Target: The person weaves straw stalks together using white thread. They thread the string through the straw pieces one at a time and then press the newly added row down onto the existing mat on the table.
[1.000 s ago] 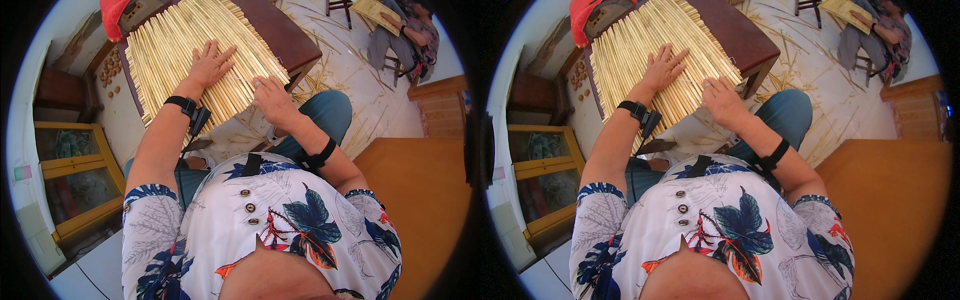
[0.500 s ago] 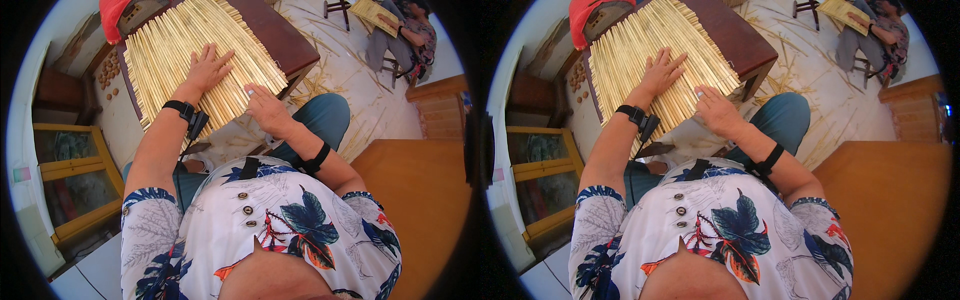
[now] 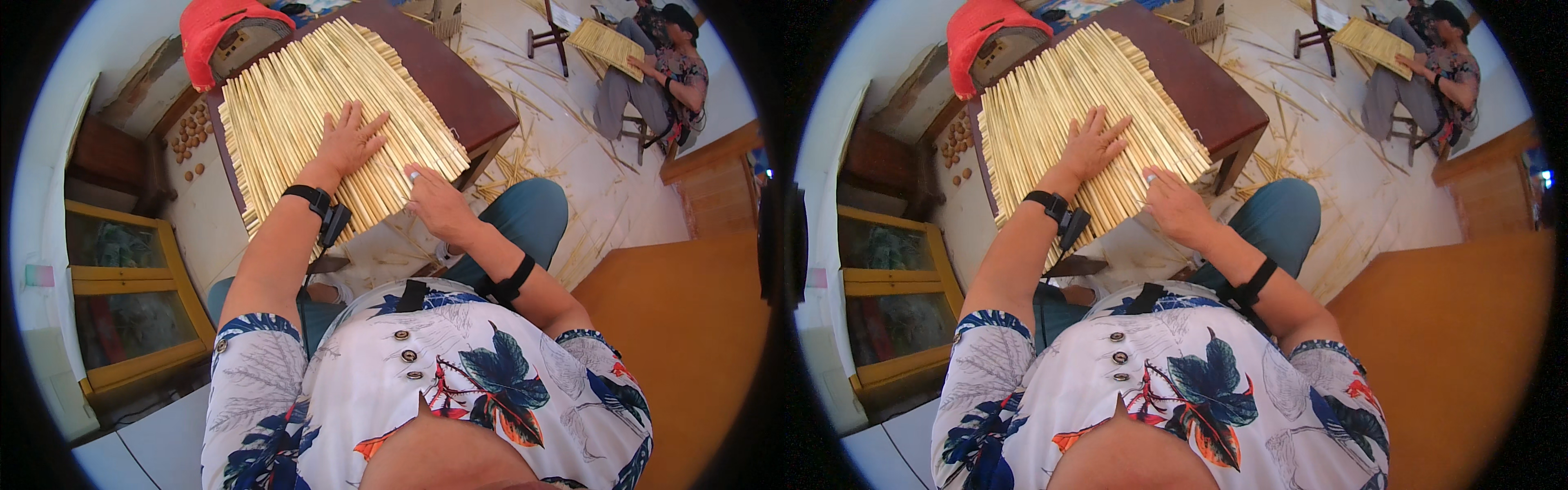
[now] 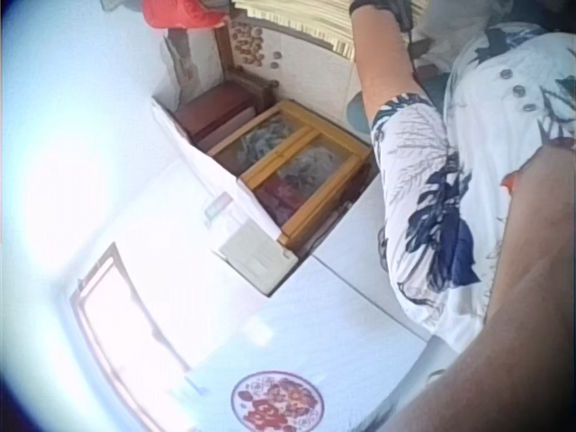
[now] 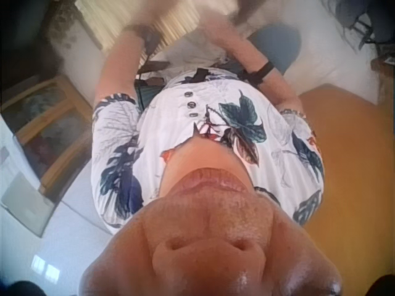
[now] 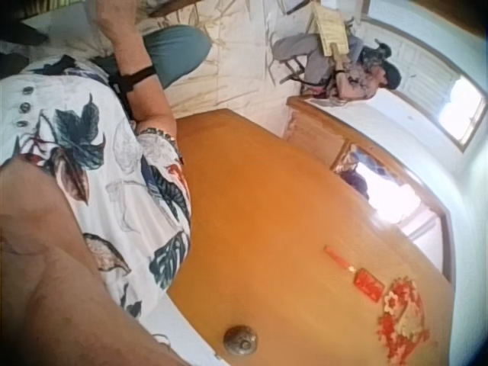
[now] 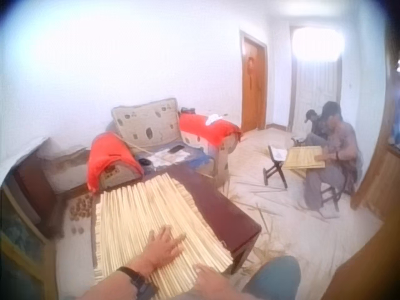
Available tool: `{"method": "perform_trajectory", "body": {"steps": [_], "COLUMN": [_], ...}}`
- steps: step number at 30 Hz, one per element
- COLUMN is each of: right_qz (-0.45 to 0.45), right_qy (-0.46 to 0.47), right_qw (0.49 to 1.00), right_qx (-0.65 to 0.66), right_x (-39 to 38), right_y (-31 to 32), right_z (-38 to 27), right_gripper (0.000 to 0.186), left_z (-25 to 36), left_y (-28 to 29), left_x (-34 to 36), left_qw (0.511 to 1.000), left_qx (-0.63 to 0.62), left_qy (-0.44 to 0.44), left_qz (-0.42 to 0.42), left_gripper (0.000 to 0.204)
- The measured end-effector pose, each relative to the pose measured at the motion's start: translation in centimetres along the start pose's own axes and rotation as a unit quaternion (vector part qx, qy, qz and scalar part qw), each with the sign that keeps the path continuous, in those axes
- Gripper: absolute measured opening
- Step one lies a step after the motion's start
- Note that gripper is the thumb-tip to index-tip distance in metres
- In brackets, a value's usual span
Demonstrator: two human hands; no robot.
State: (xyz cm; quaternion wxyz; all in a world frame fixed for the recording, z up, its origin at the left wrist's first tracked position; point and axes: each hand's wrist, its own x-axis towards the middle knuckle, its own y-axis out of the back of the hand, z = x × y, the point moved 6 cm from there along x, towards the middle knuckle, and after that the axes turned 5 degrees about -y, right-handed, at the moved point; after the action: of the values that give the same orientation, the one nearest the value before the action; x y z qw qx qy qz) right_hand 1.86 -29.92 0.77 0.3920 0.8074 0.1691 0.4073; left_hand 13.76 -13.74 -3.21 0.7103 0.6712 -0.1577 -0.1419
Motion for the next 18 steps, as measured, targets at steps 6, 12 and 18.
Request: {"method": "perform_trajectory", "body": {"steps": [6, 12, 18], "right_qz": [0.131, 0.434, 0.621], "right_qy": [-0.266, -0.34, -0.455], "right_qw": [0.891, 0.755, 0.623], "right_qx": [0.343, 0.354, 0.14], "right_x": [-1.8, -12.3, -23.9], "right_y": [7.8, 25.8, 42.5], "right_z": [4.1, 12.4, 19.4], "right_gripper": [0.014, 0.01, 0.015], "left_z": [0.0, 0.1, -0.7], "left_y": [0.0, 0.2, -0.1], "left_x": [0.0, -0.1, -0.6], "left_qw": [1.0, 1.0, 1.0], "left_qx": [-0.006, -0.013, 0.023], "left_qy": [0.0, -0.002, 0.009], "left_qz": [-0.01, 0.003, 0.001], "left_gripper": [0.051, 0.051, 0.05]}}
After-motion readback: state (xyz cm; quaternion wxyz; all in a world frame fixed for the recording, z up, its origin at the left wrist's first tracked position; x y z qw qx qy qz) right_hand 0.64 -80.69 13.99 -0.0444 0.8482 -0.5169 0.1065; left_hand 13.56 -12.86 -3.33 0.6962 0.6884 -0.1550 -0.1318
